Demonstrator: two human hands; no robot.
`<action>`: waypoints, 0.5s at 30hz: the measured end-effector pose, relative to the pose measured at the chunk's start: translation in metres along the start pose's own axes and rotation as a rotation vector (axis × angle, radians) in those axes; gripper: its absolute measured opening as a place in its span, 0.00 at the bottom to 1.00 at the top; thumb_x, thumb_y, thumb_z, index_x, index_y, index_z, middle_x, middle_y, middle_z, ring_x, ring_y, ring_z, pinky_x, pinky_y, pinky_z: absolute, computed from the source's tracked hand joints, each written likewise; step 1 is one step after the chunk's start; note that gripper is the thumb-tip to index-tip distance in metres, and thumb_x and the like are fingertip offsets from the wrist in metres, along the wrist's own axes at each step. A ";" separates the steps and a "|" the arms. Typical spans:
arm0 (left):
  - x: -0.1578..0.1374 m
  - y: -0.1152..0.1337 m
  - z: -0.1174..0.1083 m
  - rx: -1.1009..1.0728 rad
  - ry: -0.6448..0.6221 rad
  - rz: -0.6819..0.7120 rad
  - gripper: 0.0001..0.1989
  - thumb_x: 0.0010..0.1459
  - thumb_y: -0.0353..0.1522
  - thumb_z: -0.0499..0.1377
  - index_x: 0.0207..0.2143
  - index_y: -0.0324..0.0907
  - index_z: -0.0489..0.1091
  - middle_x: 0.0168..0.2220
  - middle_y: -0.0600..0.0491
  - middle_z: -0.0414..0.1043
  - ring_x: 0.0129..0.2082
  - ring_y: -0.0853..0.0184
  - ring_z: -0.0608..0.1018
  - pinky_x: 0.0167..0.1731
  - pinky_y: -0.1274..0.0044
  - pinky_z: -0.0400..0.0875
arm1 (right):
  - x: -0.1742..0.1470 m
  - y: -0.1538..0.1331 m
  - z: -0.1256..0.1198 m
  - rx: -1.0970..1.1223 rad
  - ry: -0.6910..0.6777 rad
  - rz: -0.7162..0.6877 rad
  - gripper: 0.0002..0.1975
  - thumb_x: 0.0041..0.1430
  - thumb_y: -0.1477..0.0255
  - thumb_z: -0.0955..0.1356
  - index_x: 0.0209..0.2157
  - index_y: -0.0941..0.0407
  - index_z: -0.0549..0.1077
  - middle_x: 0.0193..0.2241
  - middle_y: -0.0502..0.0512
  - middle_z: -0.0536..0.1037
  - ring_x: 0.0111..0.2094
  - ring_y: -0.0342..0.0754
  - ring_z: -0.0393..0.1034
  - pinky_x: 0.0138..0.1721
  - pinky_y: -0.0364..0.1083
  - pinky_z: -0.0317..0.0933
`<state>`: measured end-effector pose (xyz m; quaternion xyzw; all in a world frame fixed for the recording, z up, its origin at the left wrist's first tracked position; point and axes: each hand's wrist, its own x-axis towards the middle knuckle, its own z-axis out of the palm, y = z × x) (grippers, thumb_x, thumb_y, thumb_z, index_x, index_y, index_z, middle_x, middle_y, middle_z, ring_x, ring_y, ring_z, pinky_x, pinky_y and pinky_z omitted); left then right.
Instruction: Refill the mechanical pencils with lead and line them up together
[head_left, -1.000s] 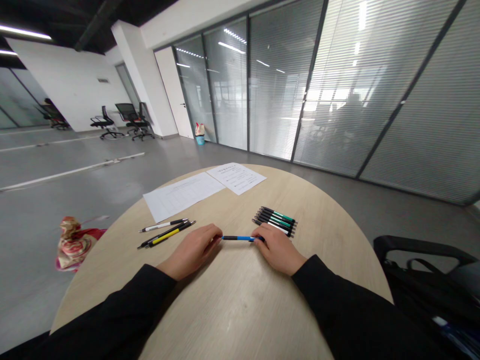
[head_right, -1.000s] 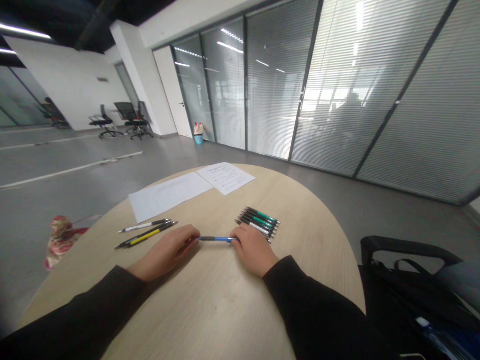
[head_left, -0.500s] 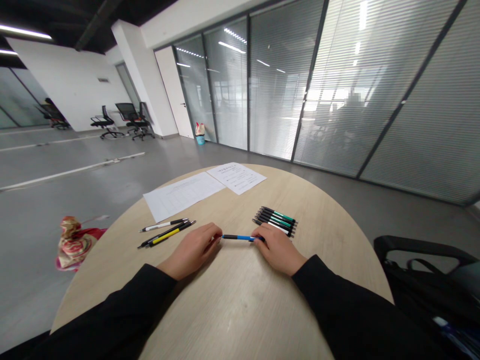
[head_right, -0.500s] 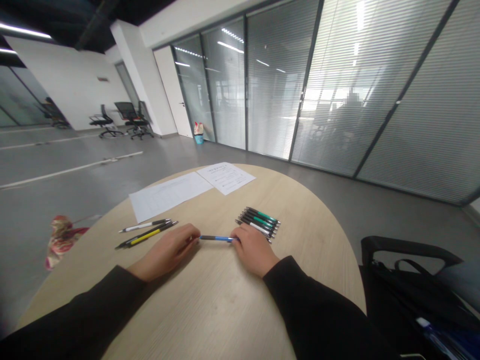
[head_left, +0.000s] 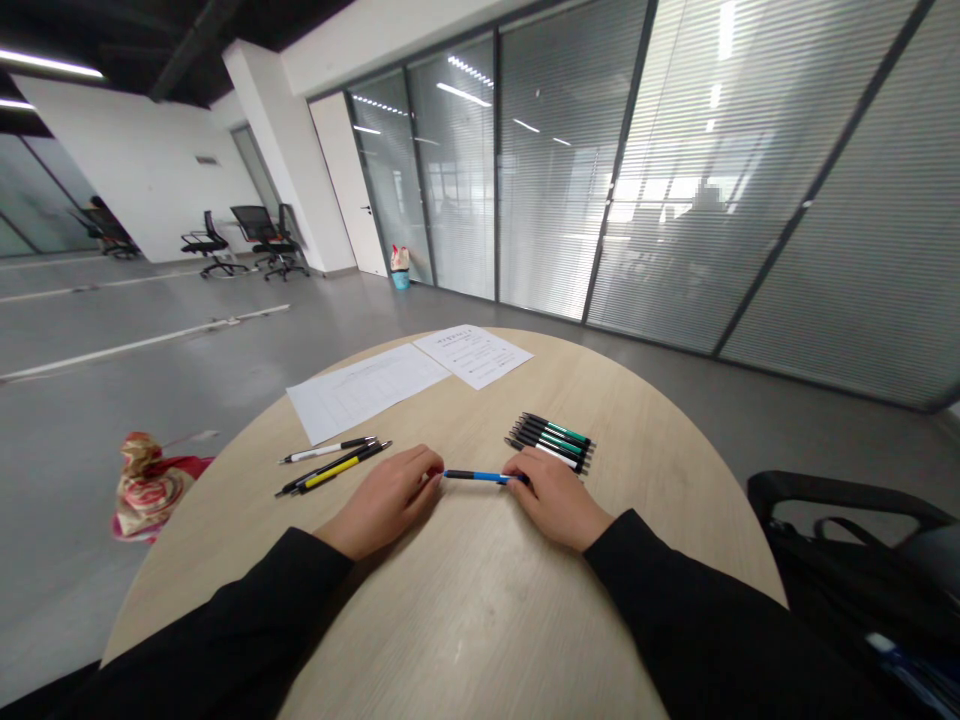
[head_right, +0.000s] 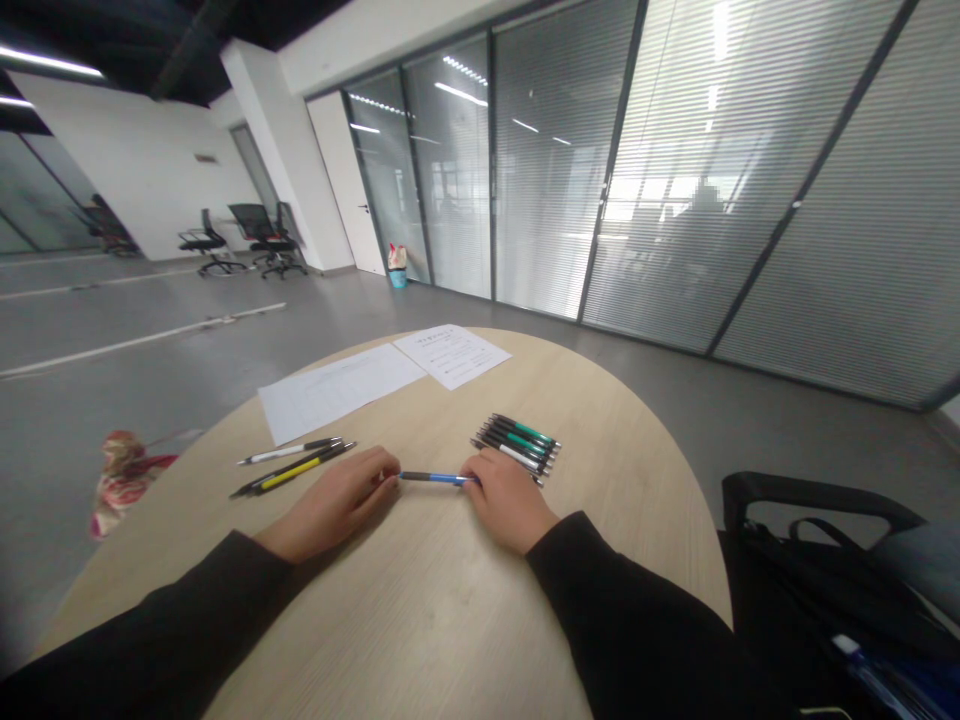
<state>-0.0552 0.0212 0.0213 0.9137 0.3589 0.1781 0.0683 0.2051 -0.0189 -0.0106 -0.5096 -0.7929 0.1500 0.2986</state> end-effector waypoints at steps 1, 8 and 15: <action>0.000 0.000 0.000 -0.001 0.000 -0.001 0.10 0.68 0.34 0.48 0.37 0.42 0.67 0.35 0.50 0.70 0.33 0.64 0.72 0.33 0.74 0.66 | 0.000 0.000 0.000 0.001 -0.001 0.001 0.05 0.64 0.77 0.66 0.37 0.57 0.74 0.36 0.55 0.74 0.41 0.48 0.68 0.43 0.46 0.60; 0.000 0.000 0.001 0.017 -0.034 -0.006 0.10 0.68 0.35 0.49 0.39 0.42 0.68 0.36 0.50 0.70 0.34 0.64 0.72 0.34 0.74 0.66 | 0.000 0.000 -0.001 0.004 -0.015 0.007 0.05 0.64 0.76 0.66 0.37 0.57 0.75 0.36 0.55 0.75 0.40 0.48 0.69 0.43 0.46 0.60; 0.000 0.001 -0.001 0.032 -0.055 -0.017 0.11 0.68 0.35 0.48 0.38 0.42 0.67 0.36 0.50 0.70 0.34 0.63 0.72 0.34 0.73 0.66 | 0.000 0.002 0.001 0.011 -0.013 0.002 0.05 0.64 0.75 0.66 0.37 0.57 0.75 0.36 0.55 0.75 0.40 0.48 0.69 0.43 0.46 0.60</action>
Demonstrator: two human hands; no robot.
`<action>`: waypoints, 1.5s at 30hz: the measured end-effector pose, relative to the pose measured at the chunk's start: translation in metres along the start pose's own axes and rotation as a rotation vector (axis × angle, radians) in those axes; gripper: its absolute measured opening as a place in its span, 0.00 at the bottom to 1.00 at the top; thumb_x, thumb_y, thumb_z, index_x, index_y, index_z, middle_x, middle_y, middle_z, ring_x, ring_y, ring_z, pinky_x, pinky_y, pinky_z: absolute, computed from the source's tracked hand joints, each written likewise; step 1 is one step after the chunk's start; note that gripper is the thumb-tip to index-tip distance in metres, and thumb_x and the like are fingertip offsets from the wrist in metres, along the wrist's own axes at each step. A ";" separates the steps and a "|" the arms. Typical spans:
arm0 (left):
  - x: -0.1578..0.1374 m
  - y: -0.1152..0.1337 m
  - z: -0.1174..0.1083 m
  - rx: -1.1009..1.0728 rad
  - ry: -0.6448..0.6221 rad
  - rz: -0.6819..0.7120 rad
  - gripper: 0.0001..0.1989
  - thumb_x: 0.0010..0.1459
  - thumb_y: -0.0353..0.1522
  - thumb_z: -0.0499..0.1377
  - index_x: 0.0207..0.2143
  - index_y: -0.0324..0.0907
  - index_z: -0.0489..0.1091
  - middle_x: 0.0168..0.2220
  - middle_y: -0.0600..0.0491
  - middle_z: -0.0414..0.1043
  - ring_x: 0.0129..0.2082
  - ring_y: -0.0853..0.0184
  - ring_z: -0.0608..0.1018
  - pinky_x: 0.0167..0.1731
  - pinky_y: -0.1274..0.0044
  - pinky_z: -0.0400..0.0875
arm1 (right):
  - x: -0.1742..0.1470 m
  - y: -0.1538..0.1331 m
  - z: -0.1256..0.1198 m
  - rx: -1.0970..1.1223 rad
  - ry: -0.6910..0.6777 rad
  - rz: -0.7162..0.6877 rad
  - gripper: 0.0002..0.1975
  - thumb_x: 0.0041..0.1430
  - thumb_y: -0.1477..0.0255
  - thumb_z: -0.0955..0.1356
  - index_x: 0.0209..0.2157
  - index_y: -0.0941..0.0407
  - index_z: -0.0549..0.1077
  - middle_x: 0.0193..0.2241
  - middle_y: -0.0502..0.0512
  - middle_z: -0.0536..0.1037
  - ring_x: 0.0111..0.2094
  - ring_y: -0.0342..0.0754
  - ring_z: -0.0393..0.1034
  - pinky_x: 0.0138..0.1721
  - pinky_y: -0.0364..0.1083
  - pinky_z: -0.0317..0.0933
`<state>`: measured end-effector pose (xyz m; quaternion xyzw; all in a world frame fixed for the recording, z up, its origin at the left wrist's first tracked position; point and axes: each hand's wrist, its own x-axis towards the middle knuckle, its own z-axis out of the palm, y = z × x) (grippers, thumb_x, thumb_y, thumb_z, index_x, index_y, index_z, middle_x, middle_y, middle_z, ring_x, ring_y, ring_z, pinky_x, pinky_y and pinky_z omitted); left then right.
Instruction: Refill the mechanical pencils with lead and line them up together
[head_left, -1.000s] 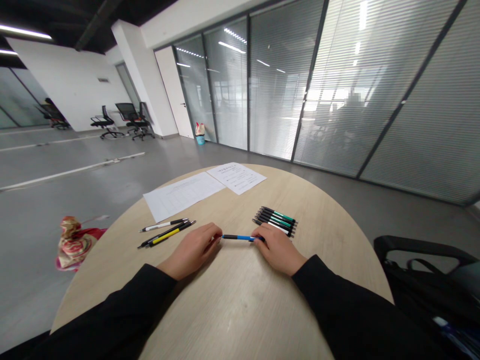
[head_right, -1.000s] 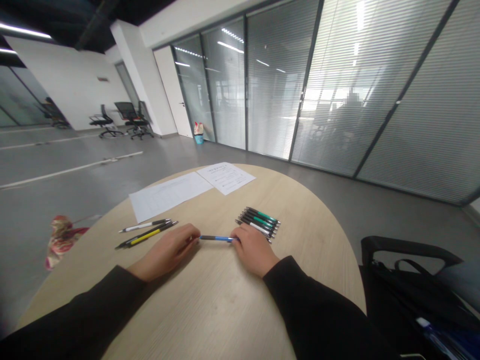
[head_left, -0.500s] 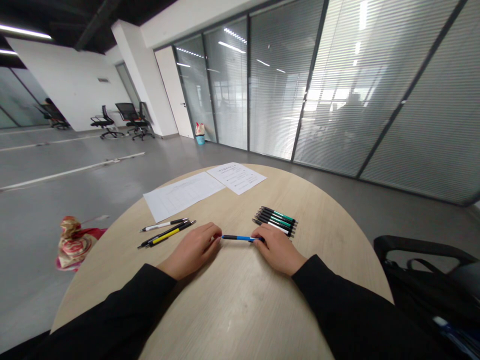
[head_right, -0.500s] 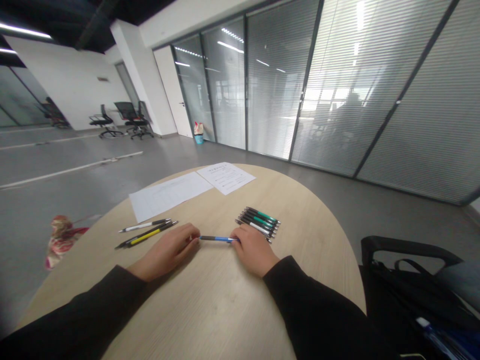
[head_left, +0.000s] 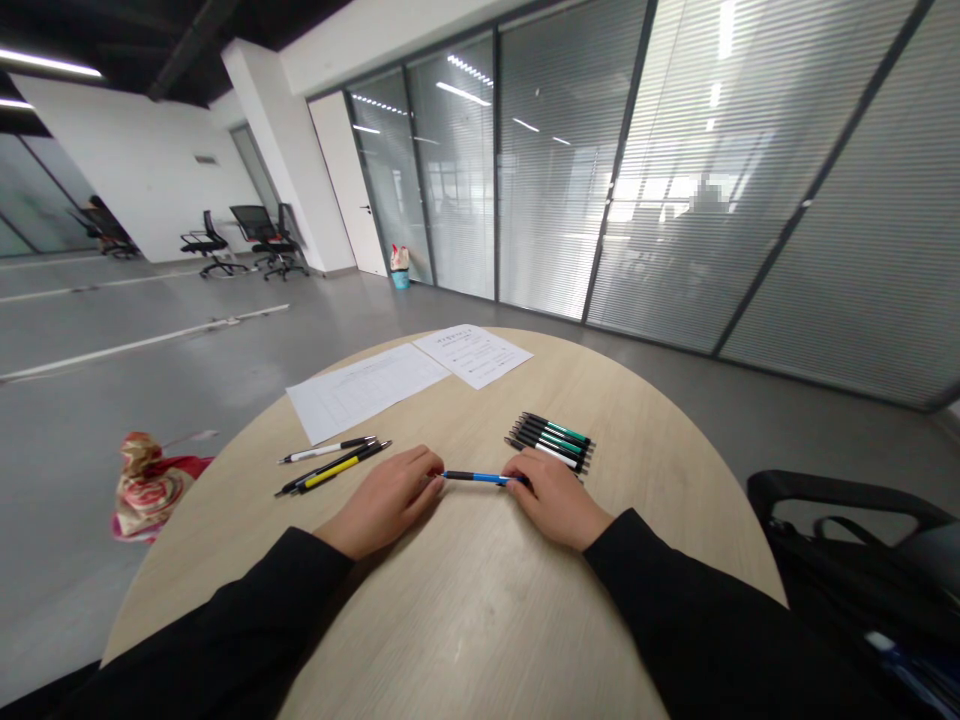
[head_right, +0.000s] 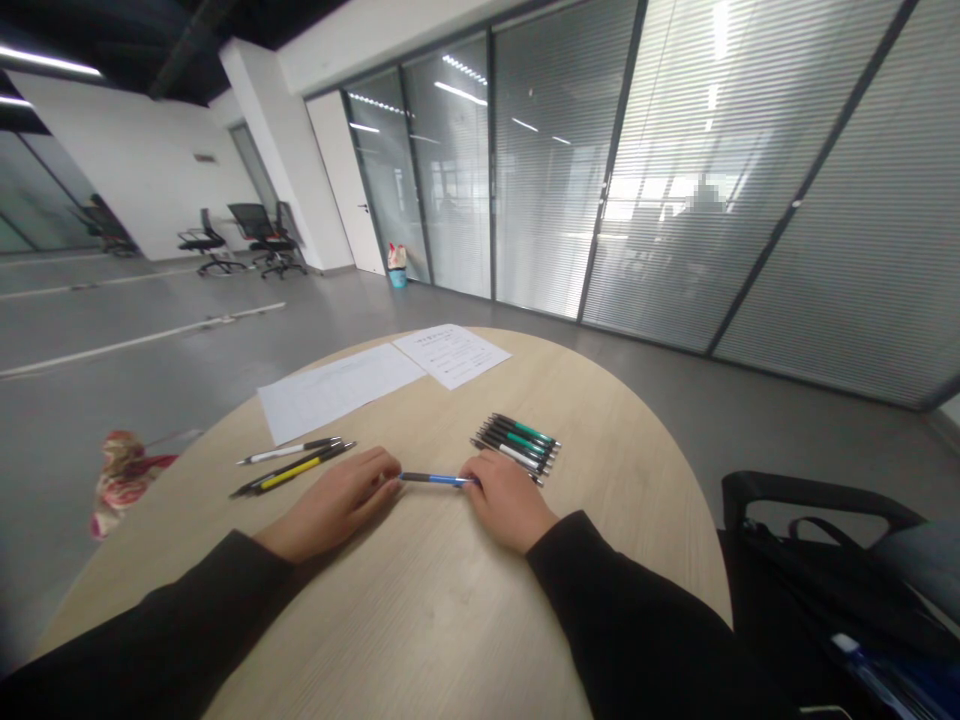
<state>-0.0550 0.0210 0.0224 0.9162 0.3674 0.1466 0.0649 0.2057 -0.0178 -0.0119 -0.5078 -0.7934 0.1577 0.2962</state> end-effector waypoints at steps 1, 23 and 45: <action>0.000 0.000 0.000 0.001 0.000 -0.002 0.11 0.68 0.35 0.48 0.37 0.42 0.67 0.35 0.50 0.70 0.34 0.63 0.72 0.34 0.73 0.66 | 0.000 0.000 0.000 0.001 0.000 -0.002 0.05 0.64 0.76 0.66 0.37 0.57 0.75 0.36 0.55 0.75 0.40 0.48 0.69 0.43 0.46 0.60; 0.000 -0.001 0.001 -0.002 0.001 -0.005 0.12 0.68 0.35 0.48 0.37 0.41 0.68 0.34 0.49 0.70 0.32 0.64 0.72 0.34 0.73 0.66 | 0.000 -0.001 0.000 0.015 0.007 -0.005 0.05 0.64 0.76 0.66 0.37 0.57 0.75 0.36 0.55 0.75 0.40 0.48 0.69 0.43 0.46 0.60; -0.001 -0.004 0.004 -0.025 -0.001 -0.011 0.11 0.68 0.36 0.49 0.36 0.42 0.68 0.34 0.51 0.70 0.32 0.64 0.72 0.33 0.74 0.66 | 0.001 0.000 0.000 0.033 0.007 0.004 0.05 0.64 0.76 0.66 0.36 0.58 0.75 0.35 0.55 0.76 0.40 0.48 0.69 0.43 0.46 0.60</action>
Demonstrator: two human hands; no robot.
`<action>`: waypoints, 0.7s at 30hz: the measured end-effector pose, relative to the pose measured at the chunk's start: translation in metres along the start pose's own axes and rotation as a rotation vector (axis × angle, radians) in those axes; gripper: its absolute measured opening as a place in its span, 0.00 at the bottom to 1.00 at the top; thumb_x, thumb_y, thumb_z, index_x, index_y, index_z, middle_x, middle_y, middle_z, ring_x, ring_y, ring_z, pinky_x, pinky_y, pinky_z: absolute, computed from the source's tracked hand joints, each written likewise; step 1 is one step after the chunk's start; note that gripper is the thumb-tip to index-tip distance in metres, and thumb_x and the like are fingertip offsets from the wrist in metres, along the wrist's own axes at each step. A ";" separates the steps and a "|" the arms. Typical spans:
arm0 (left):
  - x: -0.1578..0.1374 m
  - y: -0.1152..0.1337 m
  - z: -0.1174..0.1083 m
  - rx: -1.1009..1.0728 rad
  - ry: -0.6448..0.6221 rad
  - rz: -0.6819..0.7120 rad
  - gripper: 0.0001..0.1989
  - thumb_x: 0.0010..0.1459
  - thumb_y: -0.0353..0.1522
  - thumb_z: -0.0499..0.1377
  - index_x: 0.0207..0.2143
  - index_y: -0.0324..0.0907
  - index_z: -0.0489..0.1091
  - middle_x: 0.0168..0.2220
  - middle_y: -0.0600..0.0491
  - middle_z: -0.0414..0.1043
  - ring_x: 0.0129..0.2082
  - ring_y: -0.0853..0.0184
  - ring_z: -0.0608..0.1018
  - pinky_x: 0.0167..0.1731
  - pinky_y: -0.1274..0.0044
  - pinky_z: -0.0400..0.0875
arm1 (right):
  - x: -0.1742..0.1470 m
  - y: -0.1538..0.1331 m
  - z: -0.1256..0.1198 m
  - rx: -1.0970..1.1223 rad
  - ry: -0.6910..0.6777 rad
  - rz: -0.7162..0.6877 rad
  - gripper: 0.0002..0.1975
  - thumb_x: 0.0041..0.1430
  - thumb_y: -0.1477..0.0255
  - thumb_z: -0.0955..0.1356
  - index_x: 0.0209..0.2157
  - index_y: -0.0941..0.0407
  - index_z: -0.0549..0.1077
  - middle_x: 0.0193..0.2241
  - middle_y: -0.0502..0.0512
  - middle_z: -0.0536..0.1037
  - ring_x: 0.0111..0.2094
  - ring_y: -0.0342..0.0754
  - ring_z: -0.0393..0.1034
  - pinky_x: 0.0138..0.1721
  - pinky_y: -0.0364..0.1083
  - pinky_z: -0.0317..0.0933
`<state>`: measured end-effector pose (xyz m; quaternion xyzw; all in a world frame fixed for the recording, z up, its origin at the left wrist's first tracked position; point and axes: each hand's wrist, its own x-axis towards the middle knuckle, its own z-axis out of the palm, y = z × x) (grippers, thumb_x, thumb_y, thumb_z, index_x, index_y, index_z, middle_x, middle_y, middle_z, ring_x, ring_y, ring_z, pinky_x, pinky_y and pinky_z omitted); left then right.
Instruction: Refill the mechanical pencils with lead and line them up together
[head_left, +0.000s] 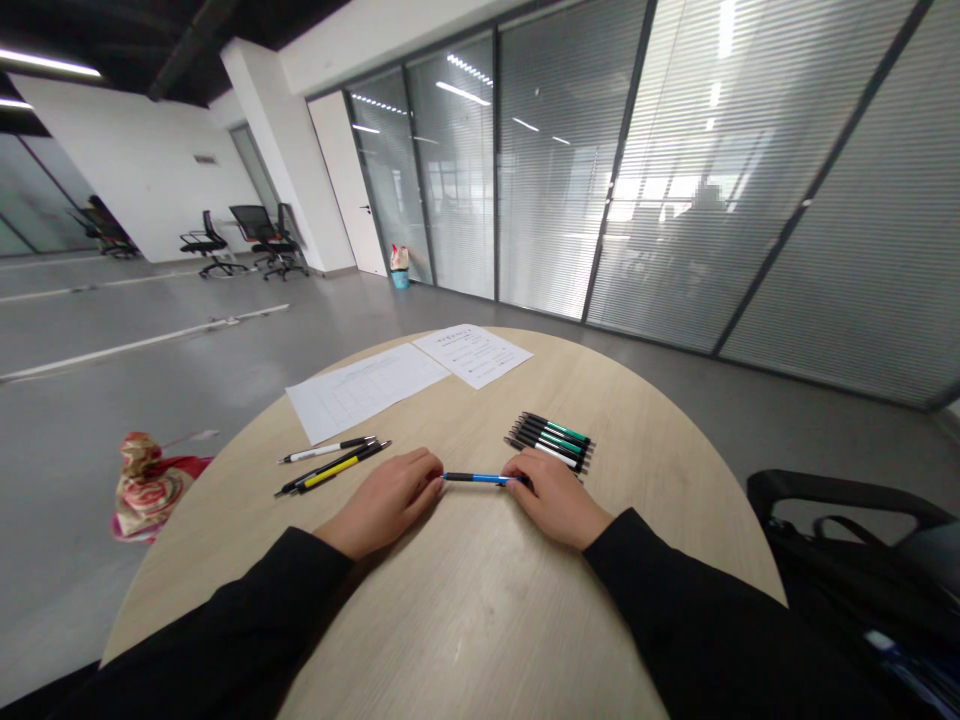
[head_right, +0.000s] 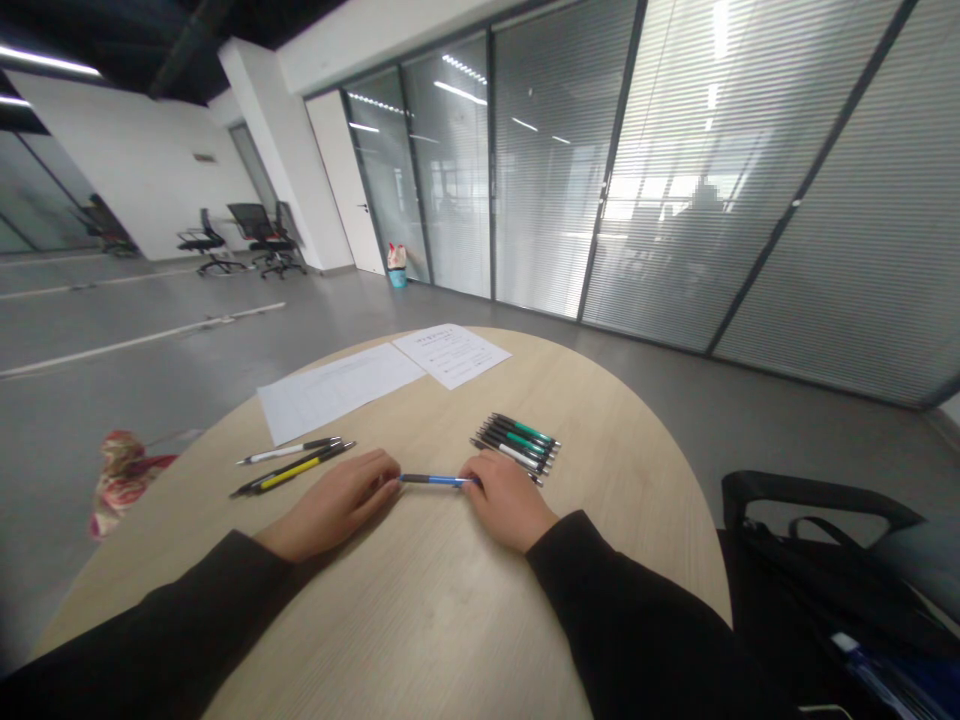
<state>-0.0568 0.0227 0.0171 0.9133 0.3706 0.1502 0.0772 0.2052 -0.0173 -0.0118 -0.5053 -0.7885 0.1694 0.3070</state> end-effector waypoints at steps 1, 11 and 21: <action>0.000 0.000 0.000 -0.002 0.003 0.001 0.11 0.68 0.35 0.49 0.36 0.42 0.68 0.34 0.51 0.70 0.32 0.64 0.72 0.33 0.74 0.66 | 0.000 0.000 0.000 0.002 0.003 -0.001 0.05 0.64 0.76 0.66 0.37 0.58 0.75 0.36 0.55 0.76 0.40 0.48 0.69 0.43 0.46 0.60; 0.001 0.003 -0.003 -0.023 -0.003 -0.007 0.12 0.67 0.36 0.49 0.36 0.42 0.68 0.34 0.50 0.71 0.31 0.64 0.72 0.33 0.73 0.65 | 0.000 0.000 -0.001 0.007 0.004 -0.005 0.05 0.64 0.76 0.66 0.36 0.57 0.75 0.35 0.55 0.76 0.39 0.48 0.69 0.43 0.46 0.60; 0.000 0.002 -0.002 -0.016 -0.009 -0.005 0.11 0.68 0.36 0.48 0.37 0.42 0.68 0.34 0.50 0.71 0.32 0.64 0.72 0.33 0.73 0.66 | 0.001 0.001 0.000 0.009 -0.003 0.006 0.05 0.64 0.75 0.66 0.36 0.57 0.76 0.35 0.54 0.76 0.39 0.48 0.69 0.42 0.46 0.60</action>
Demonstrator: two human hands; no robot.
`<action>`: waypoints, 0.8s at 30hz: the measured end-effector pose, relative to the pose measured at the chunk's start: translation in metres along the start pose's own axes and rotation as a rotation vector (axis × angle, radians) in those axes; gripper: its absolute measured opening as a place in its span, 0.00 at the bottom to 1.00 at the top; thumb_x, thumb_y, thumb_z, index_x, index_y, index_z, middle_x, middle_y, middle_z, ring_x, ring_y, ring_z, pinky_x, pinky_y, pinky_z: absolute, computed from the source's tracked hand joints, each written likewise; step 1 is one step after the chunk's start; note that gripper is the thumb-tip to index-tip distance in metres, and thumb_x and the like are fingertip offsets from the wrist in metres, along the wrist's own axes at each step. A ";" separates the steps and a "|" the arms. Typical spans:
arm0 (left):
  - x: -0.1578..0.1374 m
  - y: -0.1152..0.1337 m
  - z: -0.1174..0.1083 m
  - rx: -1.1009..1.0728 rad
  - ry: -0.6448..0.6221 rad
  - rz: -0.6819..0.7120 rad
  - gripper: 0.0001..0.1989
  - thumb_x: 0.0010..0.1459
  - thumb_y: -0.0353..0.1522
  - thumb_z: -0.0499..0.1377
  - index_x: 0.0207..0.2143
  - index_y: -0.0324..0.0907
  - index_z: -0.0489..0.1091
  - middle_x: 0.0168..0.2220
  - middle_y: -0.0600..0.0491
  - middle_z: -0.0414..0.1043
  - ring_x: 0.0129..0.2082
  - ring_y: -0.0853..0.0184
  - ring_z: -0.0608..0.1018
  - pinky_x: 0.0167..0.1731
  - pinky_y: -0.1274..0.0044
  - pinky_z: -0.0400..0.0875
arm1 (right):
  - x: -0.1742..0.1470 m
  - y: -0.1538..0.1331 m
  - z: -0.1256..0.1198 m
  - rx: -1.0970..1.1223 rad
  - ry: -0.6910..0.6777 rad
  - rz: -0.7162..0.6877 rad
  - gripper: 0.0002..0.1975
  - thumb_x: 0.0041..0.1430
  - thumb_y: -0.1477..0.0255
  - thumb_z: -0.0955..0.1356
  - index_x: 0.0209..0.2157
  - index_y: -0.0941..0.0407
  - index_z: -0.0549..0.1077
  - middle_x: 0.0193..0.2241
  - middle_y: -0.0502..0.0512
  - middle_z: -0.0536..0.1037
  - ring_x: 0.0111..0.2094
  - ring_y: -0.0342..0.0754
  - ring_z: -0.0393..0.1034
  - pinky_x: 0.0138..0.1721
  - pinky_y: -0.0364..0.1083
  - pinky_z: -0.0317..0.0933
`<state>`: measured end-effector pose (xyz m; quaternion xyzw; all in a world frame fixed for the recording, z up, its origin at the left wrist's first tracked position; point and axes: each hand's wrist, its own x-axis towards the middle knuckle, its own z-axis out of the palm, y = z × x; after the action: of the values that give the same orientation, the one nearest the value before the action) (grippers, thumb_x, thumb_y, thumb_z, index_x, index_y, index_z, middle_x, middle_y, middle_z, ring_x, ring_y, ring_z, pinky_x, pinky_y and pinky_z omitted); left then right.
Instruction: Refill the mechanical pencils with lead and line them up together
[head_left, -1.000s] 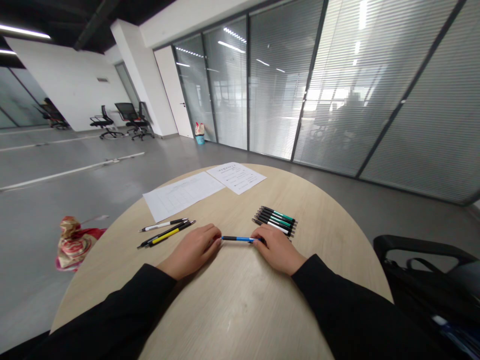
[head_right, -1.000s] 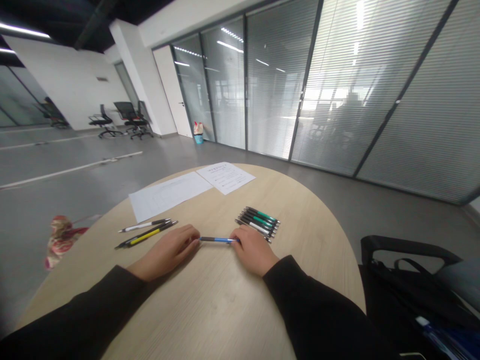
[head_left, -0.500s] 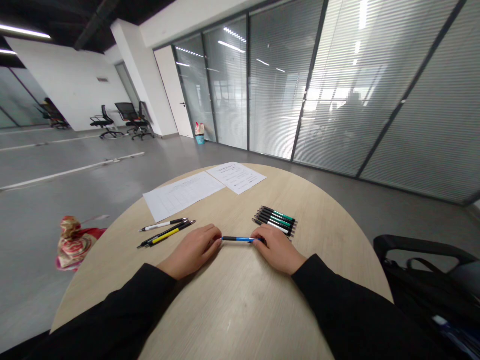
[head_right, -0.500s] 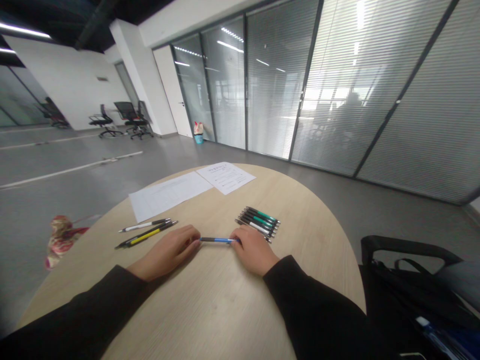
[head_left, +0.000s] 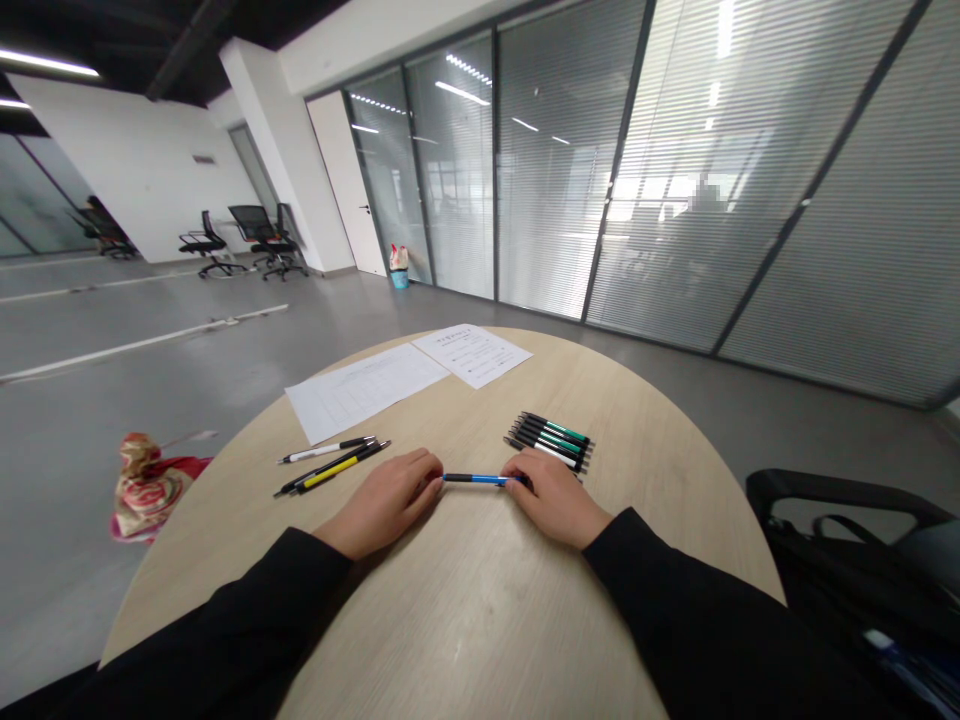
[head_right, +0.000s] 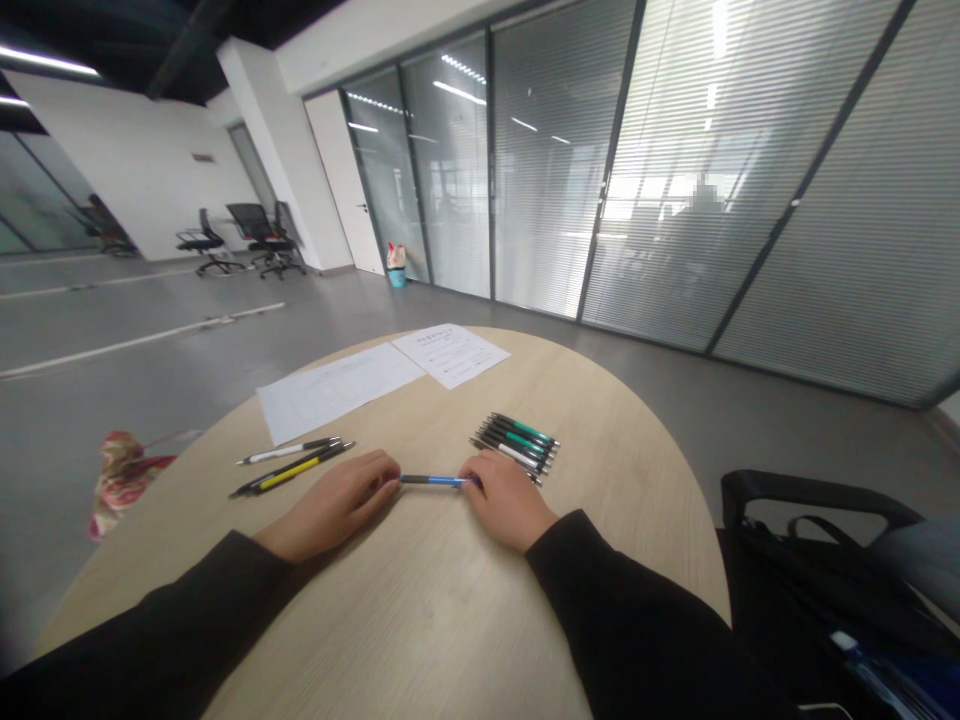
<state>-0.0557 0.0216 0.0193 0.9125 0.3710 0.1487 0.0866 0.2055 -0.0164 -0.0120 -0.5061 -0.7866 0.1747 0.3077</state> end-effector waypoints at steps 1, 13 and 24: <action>0.000 0.000 0.000 -0.002 0.005 0.002 0.11 0.68 0.36 0.48 0.37 0.42 0.68 0.34 0.50 0.71 0.32 0.64 0.72 0.33 0.73 0.66 | 0.000 0.001 0.000 -0.001 0.001 -0.001 0.05 0.64 0.75 0.66 0.36 0.57 0.76 0.35 0.54 0.76 0.39 0.48 0.69 0.42 0.46 0.60; 0.000 -0.003 0.001 0.001 -0.010 0.007 0.11 0.68 0.35 0.48 0.36 0.42 0.67 0.35 0.50 0.71 0.33 0.64 0.72 0.35 0.73 0.66 | -0.001 -0.003 0.000 0.025 0.003 -0.044 0.07 0.63 0.79 0.65 0.35 0.57 0.75 0.36 0.55 0.77 0.41 0.48 0.70 0.45 0.46 0.61; -0.001 -0.004 0.004 -0.005 -0.006 0.003 0.09 0.67 0.33 0.49 0.36 0.42 0.66 0.35 0.50 0.71 0.33 0.64 0.72 0.34 0.74 0.66 | -0.002 -0.001 0.001 0.029 -0.002 -0.011 0.06 0.63 0.78 0.66 0.35 0.57 0.75 0.35 0.55 0.77 0.40 0.48 0.71 0.44 0.47 0.61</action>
<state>-0.0575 0.0239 0.0147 0.9133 0.3691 0.1472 0.0899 0.2047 -0.0185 -0.0122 -0.4973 -0.7869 0.1848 0.3152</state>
